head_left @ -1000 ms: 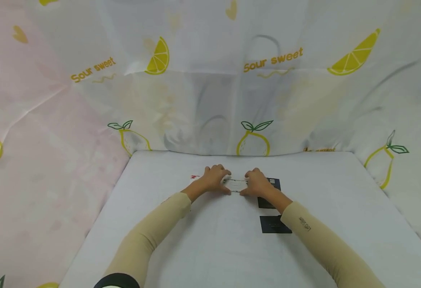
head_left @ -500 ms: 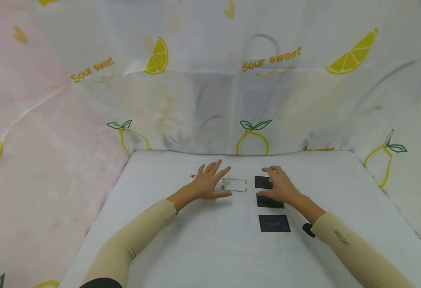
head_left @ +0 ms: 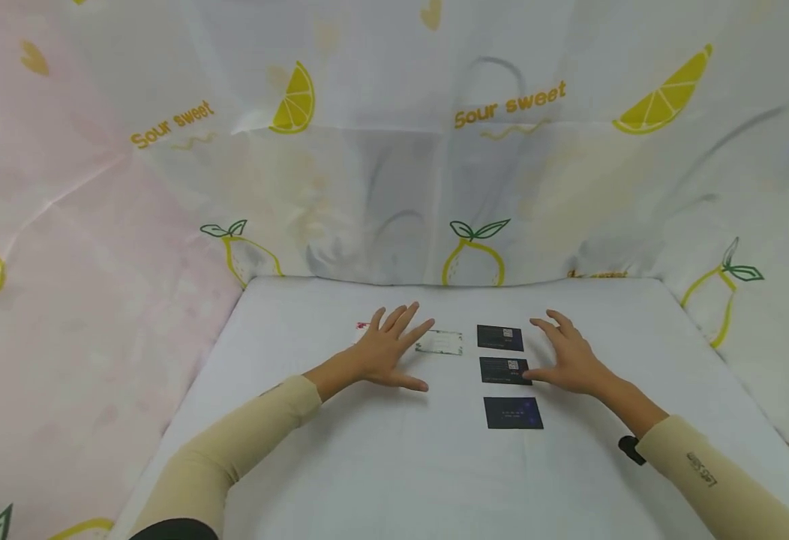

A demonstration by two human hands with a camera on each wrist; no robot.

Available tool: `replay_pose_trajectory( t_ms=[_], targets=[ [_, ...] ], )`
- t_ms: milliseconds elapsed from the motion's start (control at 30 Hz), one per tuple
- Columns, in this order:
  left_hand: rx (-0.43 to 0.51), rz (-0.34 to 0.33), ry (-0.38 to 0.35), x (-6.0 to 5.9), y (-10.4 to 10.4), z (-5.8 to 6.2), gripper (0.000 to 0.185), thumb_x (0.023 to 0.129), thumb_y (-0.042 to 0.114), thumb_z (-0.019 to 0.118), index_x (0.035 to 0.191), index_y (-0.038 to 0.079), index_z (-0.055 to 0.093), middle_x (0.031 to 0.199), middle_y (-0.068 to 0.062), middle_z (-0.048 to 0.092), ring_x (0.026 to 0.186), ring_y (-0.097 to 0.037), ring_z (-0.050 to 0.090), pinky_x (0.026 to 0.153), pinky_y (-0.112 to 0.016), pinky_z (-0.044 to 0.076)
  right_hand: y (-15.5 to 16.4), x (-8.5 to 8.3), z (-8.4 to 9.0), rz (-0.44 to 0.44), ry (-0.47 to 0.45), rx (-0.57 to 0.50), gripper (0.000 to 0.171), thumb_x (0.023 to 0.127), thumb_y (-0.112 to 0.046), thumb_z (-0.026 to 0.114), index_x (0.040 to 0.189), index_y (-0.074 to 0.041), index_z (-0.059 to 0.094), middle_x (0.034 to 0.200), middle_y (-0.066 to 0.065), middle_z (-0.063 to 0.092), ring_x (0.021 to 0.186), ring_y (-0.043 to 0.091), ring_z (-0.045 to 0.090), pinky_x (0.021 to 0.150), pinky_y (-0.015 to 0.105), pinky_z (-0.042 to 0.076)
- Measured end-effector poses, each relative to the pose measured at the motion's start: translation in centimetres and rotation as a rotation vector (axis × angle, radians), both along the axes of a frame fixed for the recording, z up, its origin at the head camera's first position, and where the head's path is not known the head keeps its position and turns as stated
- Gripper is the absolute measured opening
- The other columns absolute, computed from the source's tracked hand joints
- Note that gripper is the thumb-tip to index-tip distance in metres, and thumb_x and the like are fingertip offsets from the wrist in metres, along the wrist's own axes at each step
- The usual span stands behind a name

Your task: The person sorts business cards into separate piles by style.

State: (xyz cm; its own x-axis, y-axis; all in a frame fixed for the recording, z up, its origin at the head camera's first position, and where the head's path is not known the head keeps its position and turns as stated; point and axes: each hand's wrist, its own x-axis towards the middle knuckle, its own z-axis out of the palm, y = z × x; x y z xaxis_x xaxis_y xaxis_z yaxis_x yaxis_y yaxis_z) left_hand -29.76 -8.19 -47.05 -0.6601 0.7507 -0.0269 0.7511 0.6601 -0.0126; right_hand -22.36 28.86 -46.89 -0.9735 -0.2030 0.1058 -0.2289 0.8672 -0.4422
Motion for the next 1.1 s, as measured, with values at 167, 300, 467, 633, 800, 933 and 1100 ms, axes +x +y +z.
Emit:
replay_pose_trajectory(
  t_ms=[167, 300, 467, 633, 800, 933, 1100],
  targets=[
    [0.060, -0.007, -0.052, -0.8, 1.5, -0.1, 0.120, 0.069, 0.086, 0.060, 0.160, 0.031, 0.004, 0.167, -0.009, 0.002, 0.149, -0.033, 0.018, 0.113, -0.062, 0.020, 1.1, -0.7, -0.2, 0.008, -0.046, -0.028, 0.096, 0.071, -0.037, 0.088, 0.146, -0.005, 0.038, 0.155, 0.031, 0.019, 0.137, 0.056, 0.027, 0.103, 0.074, 0.028],
    [0.101, -0.007, -0.106, -1.7, 3.5, 0.4, 0.114, 0.071, 0.082, 0.063, 0.159, 0.029, 0.015, 0.163, -0.009, 0.022, 0.144, -0.030, 0.029, 0.107, -0.058, 0.028, 1.3, -1.9, -0.3, 0.014, -0.090, -0.071, 0.091, 0.076, -0.034, 0.085, 0.146, -0.002, 0.037, 0.154, 0.034, 0.020, 0.137, 0.055, 0.026, 0.106, 0.071, 0.028],
    [0.112, 0.033, -0.184, -2.9, 6.6, 0.9, 0.097, 0.078, 0.077, 0.060, 0.156, 0.030, 0.028, 0.157, -0.004, 0.037, 0.144, -0.026, 0.035, 0.109, -0.054, 0.029, 1.1, -3.4, -0.8, 0.039, -0.155, -0.101, 0.087, 0.081, -0.032, 0.082, 0.147, 0.001, 0.037, 0.149, 0.035, 0.029, 0.123, 0.050, 0.048, 0.101, 0.063, 0.040],
    [0.074, 0.079, -0.219, -3.8, 10.1, 0.7, 0.087, 0.081, 0.080, 0.054, 0.151, 0.031, 0.038, 0.153, 0.000, 0.043, 0.141, -0.021, 0.040, 0.113, -0.054, 0.028, 0.3, -4.7, -1.2, 0.083, -0.192, -0.091, 0.080, 0.083, -0.032, 0.080, 0.144, 0.002, 0.041, 0.139, 0.031, 0.043, 0.114, 0.046, 0.055, 0.096, 0.057, 0.045],
    [0.012, 0.102, -0.198, -4.4, 12.9, 0.7, 0.081, 0.082, 0.074, 0.059, 0.146, 0.026, 0.047, 0.148, 0.001, 0.050, 0.136, -0.020, 0.046, 0.112, -0.052, 0.030, -0.8, -5.6, -1.2, 0.101, -0.154, -0.030, 0.073, 0.082, -0.029, 0.080, 0.138, 0.003, 0.048, 0.126, 0.029, 0.054, 0.106, 0.042, 0.058, 0.091, 0.054, 0.048],
    [-0.005, 0.137, -0.201, -4.2, 14.3, 0.1, 0.075, 0.083, 0.066, 0.065, 0.144, 0.025, 0.050, 0.142, 0.001, 0.054, 0.129, -0.018, 0.051, 0.106, -0.047, 0.034, -1.1, -6.1, -1.6, 0.098, -0.161, -0.034, 0.067, 0.080, -0.026, 0.082, 0.133, 0.004, 0.053, 0.122, 0.028, 0.056, 0.104, 0.040, 0.058, 0.091, 0.054, 0.048],
    [-0.030, 0.171, -0.181, -4.1, 15.1, -0.4, 0.064, 0.084, 0.058, 0.070, 0.136, 0.024, 0.057, 0.127, 0.004, 0.059, 0.113, -0.015, 0.054, 0.099, -0.043, 0.036, -1.2, -6.6, -2.0, 0.080, -0.175, -0.033, 0.060, 0.079, -0.026, 0.082, 0.127, 0.003, 0.058, 0.121, 0.026, 0.056, 0.103, 0.037, 0.057, 0.092, 0.053, 0.047]
  ],
)
